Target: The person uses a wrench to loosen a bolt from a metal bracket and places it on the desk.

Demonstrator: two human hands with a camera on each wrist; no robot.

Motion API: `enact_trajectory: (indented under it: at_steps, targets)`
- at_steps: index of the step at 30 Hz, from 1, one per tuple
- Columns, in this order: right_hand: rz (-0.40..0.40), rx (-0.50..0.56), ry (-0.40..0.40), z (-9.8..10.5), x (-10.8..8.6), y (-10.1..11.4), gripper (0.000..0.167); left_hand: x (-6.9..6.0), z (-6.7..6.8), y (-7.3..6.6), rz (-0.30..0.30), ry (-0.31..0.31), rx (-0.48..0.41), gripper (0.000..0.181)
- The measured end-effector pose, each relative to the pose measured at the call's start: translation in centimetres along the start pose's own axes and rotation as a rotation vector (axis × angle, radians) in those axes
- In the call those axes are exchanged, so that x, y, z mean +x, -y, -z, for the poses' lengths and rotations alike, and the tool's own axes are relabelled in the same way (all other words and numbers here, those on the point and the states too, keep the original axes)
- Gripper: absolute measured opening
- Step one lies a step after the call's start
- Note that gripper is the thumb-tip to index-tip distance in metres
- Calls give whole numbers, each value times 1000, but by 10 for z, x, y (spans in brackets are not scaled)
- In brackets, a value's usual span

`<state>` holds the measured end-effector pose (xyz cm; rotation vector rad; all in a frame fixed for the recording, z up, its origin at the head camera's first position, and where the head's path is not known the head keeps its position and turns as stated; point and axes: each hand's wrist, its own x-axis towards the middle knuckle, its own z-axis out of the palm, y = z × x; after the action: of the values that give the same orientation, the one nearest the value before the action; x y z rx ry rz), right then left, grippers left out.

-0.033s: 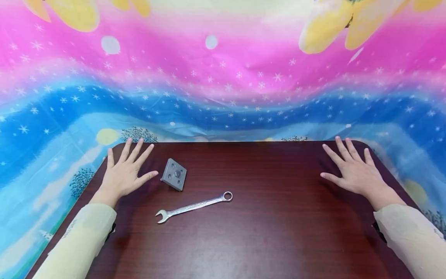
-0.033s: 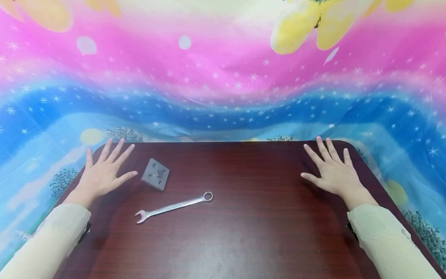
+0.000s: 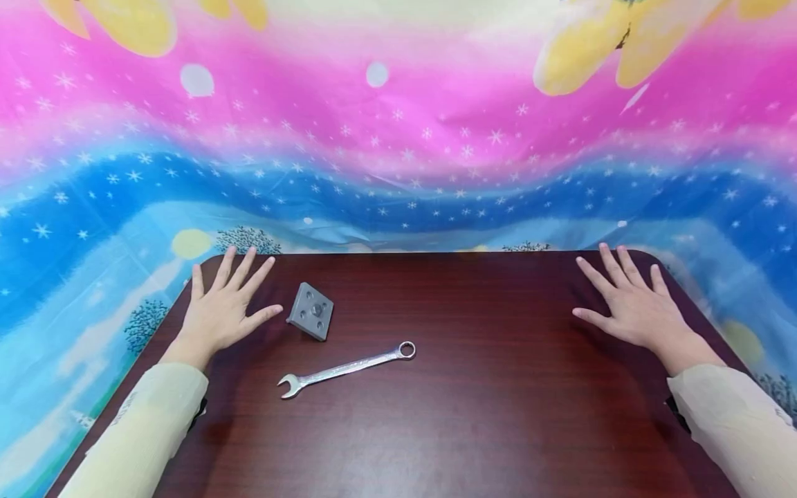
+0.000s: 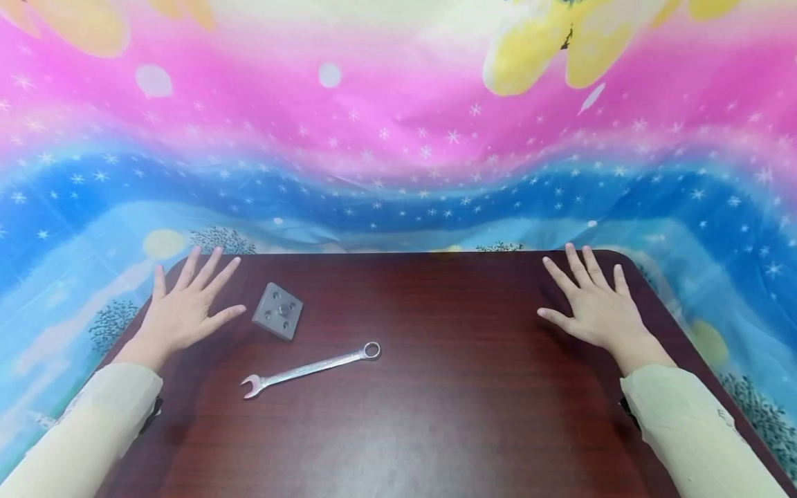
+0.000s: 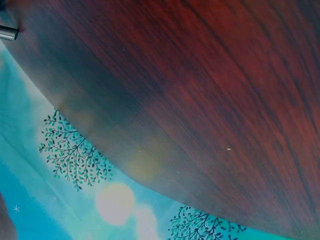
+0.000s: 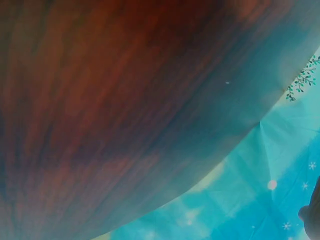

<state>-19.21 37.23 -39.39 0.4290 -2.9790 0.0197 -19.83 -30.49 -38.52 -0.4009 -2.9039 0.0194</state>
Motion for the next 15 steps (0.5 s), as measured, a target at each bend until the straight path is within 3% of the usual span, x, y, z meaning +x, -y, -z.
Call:
enact_trajectory:
  at_steps: [15]
  targets:
    - [16,-2,-3,-4,-6,5,93,-1,2,-2,-22,5,32,87]
